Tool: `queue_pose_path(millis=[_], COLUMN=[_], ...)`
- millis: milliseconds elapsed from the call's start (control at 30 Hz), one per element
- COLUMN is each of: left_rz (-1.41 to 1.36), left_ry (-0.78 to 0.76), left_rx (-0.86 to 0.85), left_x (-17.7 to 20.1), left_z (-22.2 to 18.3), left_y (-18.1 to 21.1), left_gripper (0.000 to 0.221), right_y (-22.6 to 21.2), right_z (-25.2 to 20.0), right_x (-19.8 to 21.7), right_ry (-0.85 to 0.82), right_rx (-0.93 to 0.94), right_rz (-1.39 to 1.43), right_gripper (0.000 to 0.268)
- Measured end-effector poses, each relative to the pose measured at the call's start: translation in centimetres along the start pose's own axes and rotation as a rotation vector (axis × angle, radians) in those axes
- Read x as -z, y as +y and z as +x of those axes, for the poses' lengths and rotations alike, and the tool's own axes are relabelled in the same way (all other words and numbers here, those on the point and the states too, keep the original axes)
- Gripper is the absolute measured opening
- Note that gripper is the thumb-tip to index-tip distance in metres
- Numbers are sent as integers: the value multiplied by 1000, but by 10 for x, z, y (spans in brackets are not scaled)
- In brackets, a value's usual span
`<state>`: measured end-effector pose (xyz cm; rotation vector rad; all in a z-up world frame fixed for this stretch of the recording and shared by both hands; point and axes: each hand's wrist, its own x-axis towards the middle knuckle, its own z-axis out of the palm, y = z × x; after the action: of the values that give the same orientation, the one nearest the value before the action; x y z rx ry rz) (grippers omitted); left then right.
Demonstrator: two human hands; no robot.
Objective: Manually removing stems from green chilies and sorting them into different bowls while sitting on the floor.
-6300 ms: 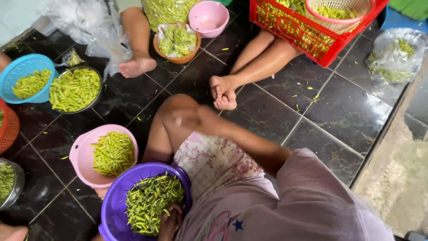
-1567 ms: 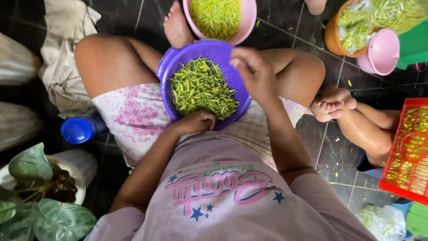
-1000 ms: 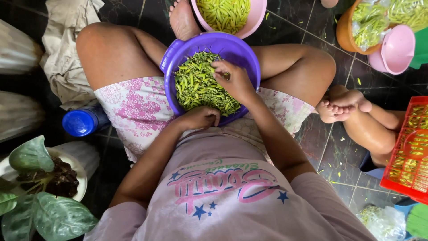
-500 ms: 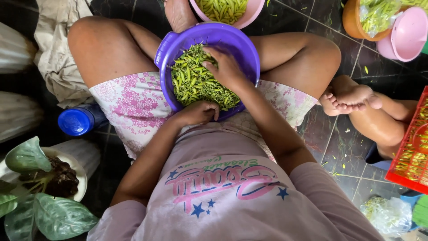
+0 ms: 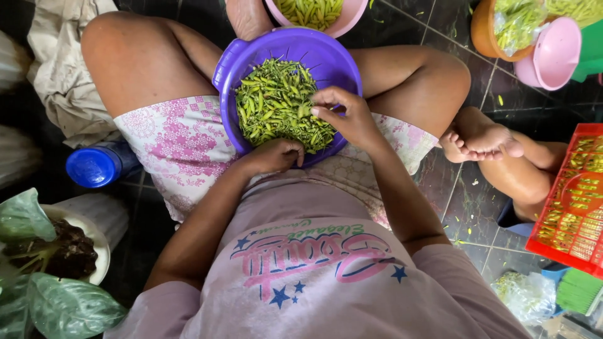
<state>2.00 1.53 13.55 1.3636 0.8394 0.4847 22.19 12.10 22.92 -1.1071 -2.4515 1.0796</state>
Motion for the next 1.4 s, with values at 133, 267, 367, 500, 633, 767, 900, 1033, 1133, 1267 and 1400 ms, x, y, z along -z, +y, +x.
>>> queue_pose_path(millis=[133, 267, 367, 500, 633, 767, 900, 1033, 1133, 1267, 1400], left_rz=[-18, -39, -55, -79, -82, -67, 9, 17, -28, -428, -93], left_ry=[-2, -1, -12, -31, -33, -23, -62, -51, -56, -61, 11], left_rx=[-8, -9, 5, 14, 0, -39, -33, 38, 15, -26, -32], left_x=[0, -1, -1, -1, 0, -6, 2, -1, -3, 0, -5], left_z=[1, 1, 2, 3, 2, 11, 0, -2, -1, 0, 10], left_y=[0, -3, -6, -13, -9, -45, -4, -3, -4, -7, -19], left_gripper=[27, 27, 27, 26, 26, 39, 39, 39, 38, 28, 35], right_y=[-1, 0, -2, -7, -19, -22, -46, -57, -47, -42, -48], right_z=[-11, -24, -41, -48, -47, -50, -51, -50, -54, -46, -17], right_x=[-1, -1, -11, -30, -42, -54, -54, -57, -63, -53, -10], right_ry=[20, 35, 48, 60, 94, 137, 124, 154, 138, 234, 191], right_rx=[3, 5, -5, -27, -16, 70, 82, -62, -149, -212, -135], right_rz=[32, 72, 112, 146, 175, 148, 99, 326, 542, 505, 188], right_gripper=[17, 15, 14, 12, 11, 13, 9, 7, 9, 22, 36])
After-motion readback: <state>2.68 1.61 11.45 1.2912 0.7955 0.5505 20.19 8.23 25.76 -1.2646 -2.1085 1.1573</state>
